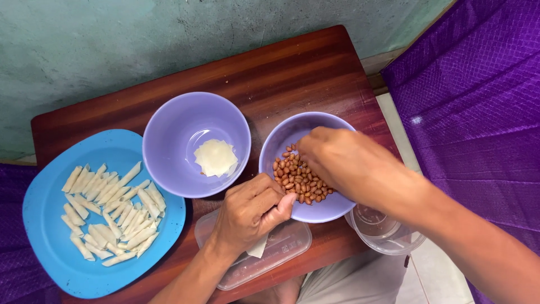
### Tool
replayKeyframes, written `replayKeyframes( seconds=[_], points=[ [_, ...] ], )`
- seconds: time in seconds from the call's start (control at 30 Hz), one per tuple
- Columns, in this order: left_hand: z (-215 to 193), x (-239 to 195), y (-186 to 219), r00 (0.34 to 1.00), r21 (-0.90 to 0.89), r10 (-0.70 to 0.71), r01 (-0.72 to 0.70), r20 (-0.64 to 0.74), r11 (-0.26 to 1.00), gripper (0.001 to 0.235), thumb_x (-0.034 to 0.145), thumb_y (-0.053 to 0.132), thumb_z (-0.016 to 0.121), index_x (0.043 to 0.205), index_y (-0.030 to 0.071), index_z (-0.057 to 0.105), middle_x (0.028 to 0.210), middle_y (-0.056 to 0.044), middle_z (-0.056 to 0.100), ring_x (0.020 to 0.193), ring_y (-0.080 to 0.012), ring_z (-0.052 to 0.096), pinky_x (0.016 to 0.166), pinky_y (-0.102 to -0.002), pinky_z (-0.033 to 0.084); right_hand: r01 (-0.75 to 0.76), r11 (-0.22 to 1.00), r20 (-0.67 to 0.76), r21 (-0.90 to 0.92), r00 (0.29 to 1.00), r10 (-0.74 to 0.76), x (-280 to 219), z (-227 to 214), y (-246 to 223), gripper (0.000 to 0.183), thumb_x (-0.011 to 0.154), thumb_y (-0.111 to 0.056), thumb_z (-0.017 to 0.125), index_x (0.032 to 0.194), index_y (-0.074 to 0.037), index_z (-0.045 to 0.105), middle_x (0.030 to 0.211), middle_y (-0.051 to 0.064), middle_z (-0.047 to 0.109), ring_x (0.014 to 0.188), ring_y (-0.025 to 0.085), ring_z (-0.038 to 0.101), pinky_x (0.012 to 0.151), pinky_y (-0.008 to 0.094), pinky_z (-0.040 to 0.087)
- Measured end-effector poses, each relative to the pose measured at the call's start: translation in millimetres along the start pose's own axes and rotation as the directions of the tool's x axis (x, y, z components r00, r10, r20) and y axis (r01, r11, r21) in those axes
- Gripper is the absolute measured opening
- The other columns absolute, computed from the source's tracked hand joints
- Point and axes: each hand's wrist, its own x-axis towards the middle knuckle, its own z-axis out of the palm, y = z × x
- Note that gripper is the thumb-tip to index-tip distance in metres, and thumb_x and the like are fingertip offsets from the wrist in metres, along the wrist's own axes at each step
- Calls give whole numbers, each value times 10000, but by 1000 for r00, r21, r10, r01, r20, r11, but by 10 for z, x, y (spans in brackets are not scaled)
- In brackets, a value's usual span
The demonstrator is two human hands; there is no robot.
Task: The person sits on the floor and folds small square wrappers around peanuts to make dumplings. They place the finished dumplings on a blue plate and occasionally dip their fingers in a small container of water to seal the edges.
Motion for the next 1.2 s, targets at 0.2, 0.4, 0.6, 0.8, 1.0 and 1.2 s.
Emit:
replayKeyframes(
  seconds=[0.2,0.4,0.6,0.8,1.0,1.2],
  points=[
    [1,-11,2,999,26,34,-34,-1,999,145,835,15,757,703,10,696,690,-31,648,516,-120,521,471,-251,438,84,996,-151,33,985,-79,-63,-365,-159,139,928,-82,651,942,47,701,795,116,731,540,258,659,531,398,537],
    [-1,-24,-4,999,34,49,-49,3,998,162,829,11,764,689,10,681,686,-25,651,521,-121,514,473,-255,427,11,1000,-133,12,991,-9,-160,-400,-166,167,912,-108,673,982,37,715,830,105,750,563,235,686,529,380,555],
    [-5,-29,-4,998,35,59,-59,2,998,179,827,10,768,683,16,662,682,-23,635,513,-123,503,468,-261,419,49,998,-175,-36,983,-55,-200,-413,-138,223,886,-64,687,1054,81,711,843,131,756,544,233,682,485,365,550],
    [-12,-23,9,999,22,53,-53,0,998,188,832,6,763,679,14,655,681,-24,636,517,-125,511,470,-262,427,-14,1000,-173,-18,985,11,-240,-390,-156,331,893,-41,650,1205,70,662,826,194,756,507,283,700,435,410,531],
    [-10,-29,8,999,25,52,-52,0,998,183,829,5,767,683,19,658,678,-19,630,514,-121,501,466,-260,421,-51,999,-148,17,988,53,-212,-438,-213,209,921,-70,638,1115,1,671,799,126,770,490,231,703,424,382,544],
    [-11,-28,22,999,18,52,-52,0,998,176,820,-4,768,680,18,664,669,-21,621,508,-121,482,453,-260,398,117,991,-11,-67,993,-118,-116,-9,-96,475,786,-110,696,1260,-73,682,1316,99,638,1043,288,651,771,392,582]
  ],
)
